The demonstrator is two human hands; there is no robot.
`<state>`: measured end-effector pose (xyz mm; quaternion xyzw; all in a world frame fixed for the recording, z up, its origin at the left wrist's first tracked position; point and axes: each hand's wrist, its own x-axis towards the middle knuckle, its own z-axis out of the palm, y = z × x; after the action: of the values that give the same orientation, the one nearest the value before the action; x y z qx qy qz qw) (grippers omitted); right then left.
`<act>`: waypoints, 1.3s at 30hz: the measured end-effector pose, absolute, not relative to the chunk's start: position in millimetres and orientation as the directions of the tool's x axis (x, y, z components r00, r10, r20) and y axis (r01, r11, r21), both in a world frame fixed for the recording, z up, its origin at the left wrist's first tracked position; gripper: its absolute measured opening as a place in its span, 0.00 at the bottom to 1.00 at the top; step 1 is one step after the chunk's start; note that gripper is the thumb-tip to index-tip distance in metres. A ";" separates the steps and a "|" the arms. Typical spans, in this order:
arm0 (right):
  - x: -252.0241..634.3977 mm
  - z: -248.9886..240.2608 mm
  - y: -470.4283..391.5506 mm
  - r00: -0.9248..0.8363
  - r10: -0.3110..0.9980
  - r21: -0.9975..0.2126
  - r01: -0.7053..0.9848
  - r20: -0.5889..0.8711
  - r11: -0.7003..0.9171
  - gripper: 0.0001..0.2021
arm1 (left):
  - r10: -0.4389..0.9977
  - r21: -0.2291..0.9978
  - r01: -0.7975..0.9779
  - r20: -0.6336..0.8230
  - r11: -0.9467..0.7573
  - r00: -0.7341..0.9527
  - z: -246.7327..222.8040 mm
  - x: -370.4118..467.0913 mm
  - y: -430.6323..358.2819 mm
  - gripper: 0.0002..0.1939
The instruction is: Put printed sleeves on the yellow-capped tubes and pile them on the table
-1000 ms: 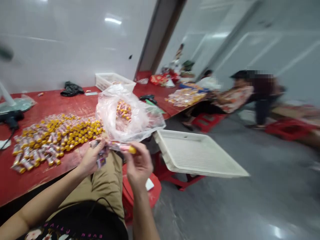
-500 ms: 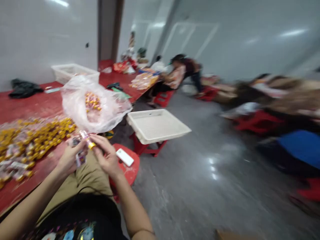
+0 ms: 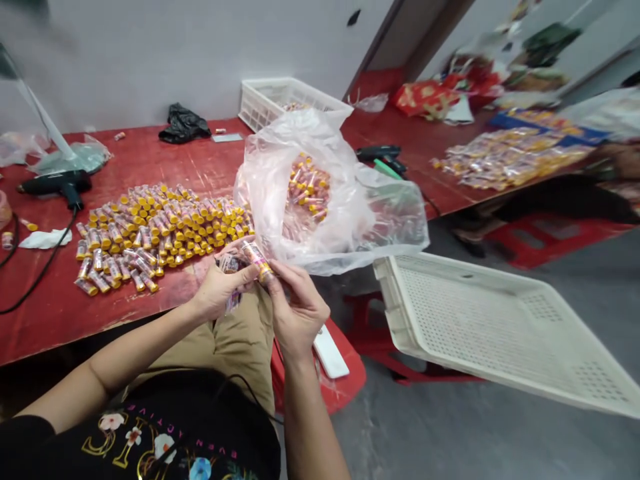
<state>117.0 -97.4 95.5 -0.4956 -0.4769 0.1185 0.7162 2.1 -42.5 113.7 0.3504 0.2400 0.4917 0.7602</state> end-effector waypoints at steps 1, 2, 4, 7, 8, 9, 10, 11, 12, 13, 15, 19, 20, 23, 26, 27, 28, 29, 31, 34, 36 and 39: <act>117.3 95.4 -92.7 0.519 0.648 -0.829 0.303 0.557 0.470 0.09 | 0.929 0.763 -0.595 -0.018 0.252 0.370 113.2 2.5 -38.2 0.32; 117.7 95.0 -88.0 0.520 0.658 -0.837 0.302 0.545 0.456 0.09 | 0.939 0.756 -0.609 -0.023 0.241 0.343 112.9 3.1 -34.0 0.34; 118.7 93.8 -78.8 0.522 0.671 -0.850 0.302 0.527 0.432 0.09 | 0.944 0.748 -0.616 -0.044 0.247 0.326 113.0 4.8 -25.8 0.36; 119.6 91.4 -66.5 0.537 0.652 -0.844 0.312 0.535 0.436 0.09 | 0.938 0.733 -0.620 -0.069 0.279 0.341 115.7 6.8 -15.0 0.39; 119.5 90.9 -63.1 0.538 0.645 -0.839 0.317 0.543 0.441 0.08 | 0.935 0.722 -0.629 -0.073 0.288 0.346 117.1 6.8 -12.3 0.41; 119.1 90.6 -60.0 0.537 0.642 -0.836 0.323 0.547 0.443 0.08 | 0.935 0.709 -0.640 -0.078 0.296 0.346 118.5 6.4 -10.1 0.41; 118.6 90.3 -57.0 0.533 0.647 -0.838 0.326 0.545 0.437 0.08 | 0.938 0.694 -0.656 -0.084 0.297 0.336 119.4 5.8 -8.4 0.42; 118.1 89.7 -53.7 0.528 0.662 -0.847 0.318 0.532 0.426 0.08 | 0.938 0.682 -0.664 -0.097 0.305 0.331 119.4 5.1 -6.6 0.41; 117.8 88.4 -49.9 0.521 0.684 -0.860 0.302 0.511 0.412 0.09 | 0.945 0.680 -0.670 -0.112 0.298 0.307 118.4 4.6 -4.6 0.40; 117.8 86.3 -45.6 0.515 0.705 -0.873 0.282 0.488 0.398 0.09 | 0.950 0.676 -0.676 -0.125 0.293 0.286 116.2 4.3 -2.0 0.40; 118.9 78.3 -36.1 0.505 0.738 -0.895 0.241 0.447 0.376 0.10 | 0.950 0.675 -0.673 -0.150 0.301 0.274 109.4 4.7 4.2 0.41; 125.4 44.3 -15.3 0.554 0.765 -0.943 0.160 0.329 0.290 0.15 | 0.931 0.672 -0.644 -0.272 0.366 0.245 88.1 4.2 15.3 0.38; 128.4 32.9 -6.7 0.570 0.773 -0.959 0.128 0.279 0.251 0.18 | 0.916 0.660 -0.636 -0.318 0.400 0.247 80.4 2.7 18.6 0.35; 139.0 1.5 39.4 0.581 0.799 -0.988 0.069 0.153 0.139 0.27 | 0.822 0.543 -0.640 -0.498 0.543 0.276 54.2 -7.9 28.3 0.25; 145.9 -14.5 112.6 0.549 0.825 -0.990 0.104 0.137 0.095 0.28 | 0.728 0.460 -0.665 -0.659 0.588 0.188 35.8 -25.3 26.4 0.20; 146.7 -16.0 138.6 0.540 0.828 -0.987 0.132 0.150 0.093 0.27 | 0.709 0.460 -0.668 -0.689 0.586 0.148 33.0 -31.2 23.1 0.21; 147.1 -16.4 163.1 0.534 0.829 -0.982 0.164 0.165 0.090 0.26 | 0.699 0.463 -0.668 -0.705 0.583 0.121 31.5 -36.6 19.4 0.22; 147.2 -16.2 184.9 0.528 0.830 -0.977 0.198 0.178 0.083 0.24 | 0.692 0.464 -0.665 -0.713 0.585 0.111 31.0 -41.3 15.9 0.24; 148.6 -15.7 216.3 0.496 0.848 -0.962 0.266 0.187 0.057 0.21 | 0.690 0.467 -0.652 -0.713 0.597 0.121 31.8 -48.0 11.3 0.28; 163.9 -14.5 232.4 0.402 0.895 -0.929 0.368 0.193 0.035 0.15 | 0.699 0.483 -0.630 -0.703 0.608 0.134 33.7 -51.9 12.8 0.32; 190.6 -9.2 231.5 0.377 0.899 -0.898 0.439 0.224 0.039 0.16 | 0.687 0.485 -0.609 -0.712 0.628 0.142 34.6 -51.8 18.1 0.33; 253.7 5.5 232.6 0.443 0.857 -0.846 0.532 0.262 -0.016 0.15 | 0.662 0.482 -0.587 -0.739 0.650 0.126 36.0 -50.4 27.8 0.31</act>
<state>253.7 232.6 5.5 -0.6934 -0.5011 0.1656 0.4906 -50.4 27.8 36.0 0.0365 0.5129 0.4168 0.7496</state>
